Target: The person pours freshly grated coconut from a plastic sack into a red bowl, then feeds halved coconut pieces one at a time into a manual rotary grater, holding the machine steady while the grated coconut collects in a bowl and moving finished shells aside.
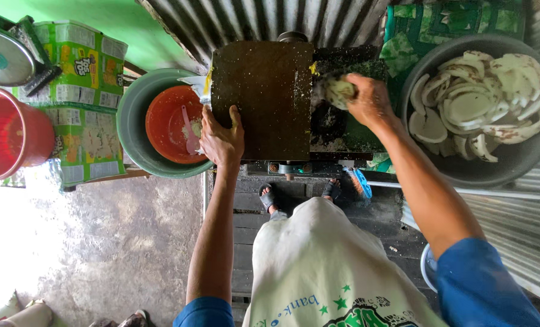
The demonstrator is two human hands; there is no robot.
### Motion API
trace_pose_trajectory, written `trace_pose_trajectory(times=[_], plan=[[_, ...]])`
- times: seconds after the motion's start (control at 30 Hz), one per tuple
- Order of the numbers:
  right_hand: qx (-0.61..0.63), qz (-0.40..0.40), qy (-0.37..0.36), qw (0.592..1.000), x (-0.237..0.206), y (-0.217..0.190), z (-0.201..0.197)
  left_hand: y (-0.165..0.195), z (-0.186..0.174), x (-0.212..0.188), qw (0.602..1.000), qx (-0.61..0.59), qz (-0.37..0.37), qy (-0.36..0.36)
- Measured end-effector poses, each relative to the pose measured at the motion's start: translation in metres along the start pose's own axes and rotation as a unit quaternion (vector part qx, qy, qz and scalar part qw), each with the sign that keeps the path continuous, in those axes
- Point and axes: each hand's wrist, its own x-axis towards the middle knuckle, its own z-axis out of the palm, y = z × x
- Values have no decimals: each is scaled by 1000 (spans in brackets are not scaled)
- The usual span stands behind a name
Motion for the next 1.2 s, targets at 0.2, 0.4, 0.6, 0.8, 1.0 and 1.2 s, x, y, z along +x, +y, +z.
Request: trace_pose_trajectory(times=[0.2, 0.4, 0.6, 0.8, 1.0, 1.2], plan=[[2, 35, -80, 996, 8, -12, 19, 1, -2, 1, 1000, 0, 2, -1], [-50, 30, -132, 990, 4, -22, 15, -1, -2, 6, 1000, 5, -11, -25], [-26, 1, -97, 995, -3, -26, 20, -1, 0, 3, 1000, 0, 13, -3], [-149, -9, -67, 987, -5, -20, 40, -1, -1, 1, 1000, -14, 1, -4], [56, 26, -10, 998, -36, -21, 27, -3, 1, 1, 1000, -12, -4, -8], [-2, 72, -59, 996, -41, -27, 14, -4, 2, 1, 1000, -2, -1, -9]])
